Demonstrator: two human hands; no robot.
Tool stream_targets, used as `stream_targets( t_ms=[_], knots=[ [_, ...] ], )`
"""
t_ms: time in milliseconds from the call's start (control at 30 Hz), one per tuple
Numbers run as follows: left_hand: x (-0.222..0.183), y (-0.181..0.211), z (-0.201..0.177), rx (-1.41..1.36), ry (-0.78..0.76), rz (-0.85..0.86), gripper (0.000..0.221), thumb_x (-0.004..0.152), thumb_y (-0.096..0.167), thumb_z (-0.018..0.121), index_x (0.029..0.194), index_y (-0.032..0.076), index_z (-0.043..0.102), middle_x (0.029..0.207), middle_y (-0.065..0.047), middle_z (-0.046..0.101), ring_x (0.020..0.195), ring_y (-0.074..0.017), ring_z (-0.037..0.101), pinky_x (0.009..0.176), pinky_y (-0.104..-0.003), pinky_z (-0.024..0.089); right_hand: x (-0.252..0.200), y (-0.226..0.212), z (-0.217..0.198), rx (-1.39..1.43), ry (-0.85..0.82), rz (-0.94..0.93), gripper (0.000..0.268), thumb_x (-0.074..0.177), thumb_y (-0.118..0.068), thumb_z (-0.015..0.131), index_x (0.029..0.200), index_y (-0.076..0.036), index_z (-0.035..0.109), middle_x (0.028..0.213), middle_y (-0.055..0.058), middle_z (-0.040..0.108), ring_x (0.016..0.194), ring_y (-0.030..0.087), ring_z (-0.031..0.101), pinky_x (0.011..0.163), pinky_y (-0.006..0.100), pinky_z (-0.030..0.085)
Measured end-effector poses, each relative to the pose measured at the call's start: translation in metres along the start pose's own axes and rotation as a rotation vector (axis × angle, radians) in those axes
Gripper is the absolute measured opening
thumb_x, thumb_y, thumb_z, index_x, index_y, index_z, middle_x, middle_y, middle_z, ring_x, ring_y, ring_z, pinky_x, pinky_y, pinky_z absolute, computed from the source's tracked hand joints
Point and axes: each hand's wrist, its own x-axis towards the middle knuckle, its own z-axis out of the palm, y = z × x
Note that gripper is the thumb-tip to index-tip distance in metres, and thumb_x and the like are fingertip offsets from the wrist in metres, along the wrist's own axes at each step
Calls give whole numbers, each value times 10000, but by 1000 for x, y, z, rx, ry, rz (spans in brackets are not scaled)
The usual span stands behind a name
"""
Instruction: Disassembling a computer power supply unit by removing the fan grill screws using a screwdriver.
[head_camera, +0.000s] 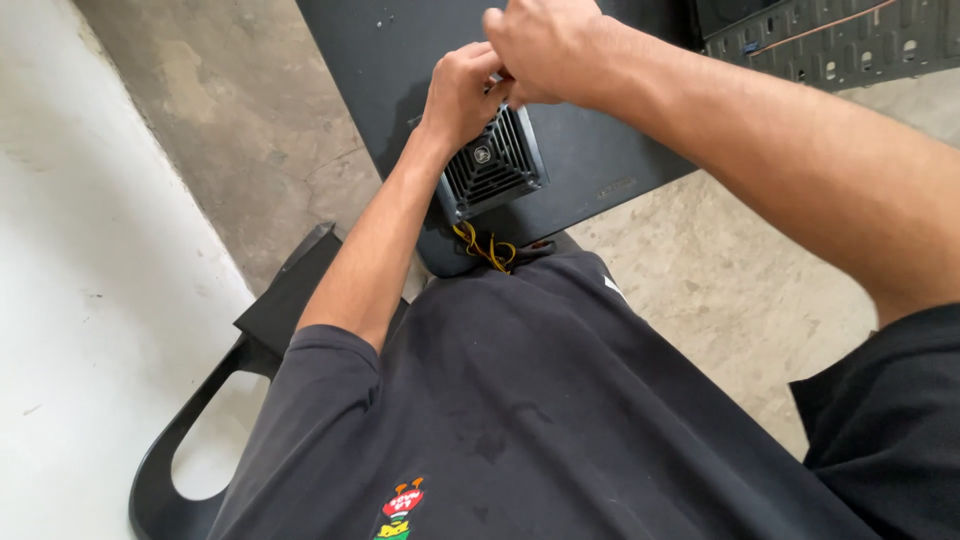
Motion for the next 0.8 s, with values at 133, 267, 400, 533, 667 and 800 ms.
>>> stream_targets(
  t_ms=[133,267,400,533,667,800],
  knots=[
    [-15,-41,16,138,2,5,348,930,117,700,677,41,475,665,-99,546,572,-333,504,507,-434,365,0,-3,0,32,-15,-6,291,874,-407,757,912,-130,677,789,67,740,682,291,744,510,399,556],
    [8,-8,-11,-114,-172,-49,122,872,-28,677,974,37,690,925,-133,702,821,-340,707,611,-436,543,-12,5,-2,57,-50,49,336,874,-434,766,929,-118,668,794,77,744,683,309,750,511,411,558],
    [9,-30,-38,-161,-30,-127,455,716,-111,533,1089,44,743,1030,-95,765,799,-187,787,656,-282,595,-12,2,-5,97,-60,68,382,873,-461,776,947,-106,659,799,88,747,685,326,755,512,422,561],
    [-19,-98,-77,132,458,-354,220,805,24,634,909,146,786,820,15,813,694,-135,779,653,-290,585,-15,-7,-9,113,-74,95,412,873,-479,782,959,-97,653,803,95,749,686,338,759,512,430,563],
    [-50,-143,-96,345,322,-484,260,777,91,784,1026,150,736,981,-33,690,689,-156,727,684,-328,594,-11,-8,-12,138,-80,99,458,872,-506,791,977,-85,643,808,105,752,687,355,764,513,441,565],
    [-38,-128,-90,542,60,-460,425,761,279,991,1104,163,768,1034,-48,649,936,-288,626,740,-442,554,-9,-9,-27,89,-146,70,202,851,-335,737,905,-145,698,825,72,767,737,336,770,571,413,548]
  ],
)
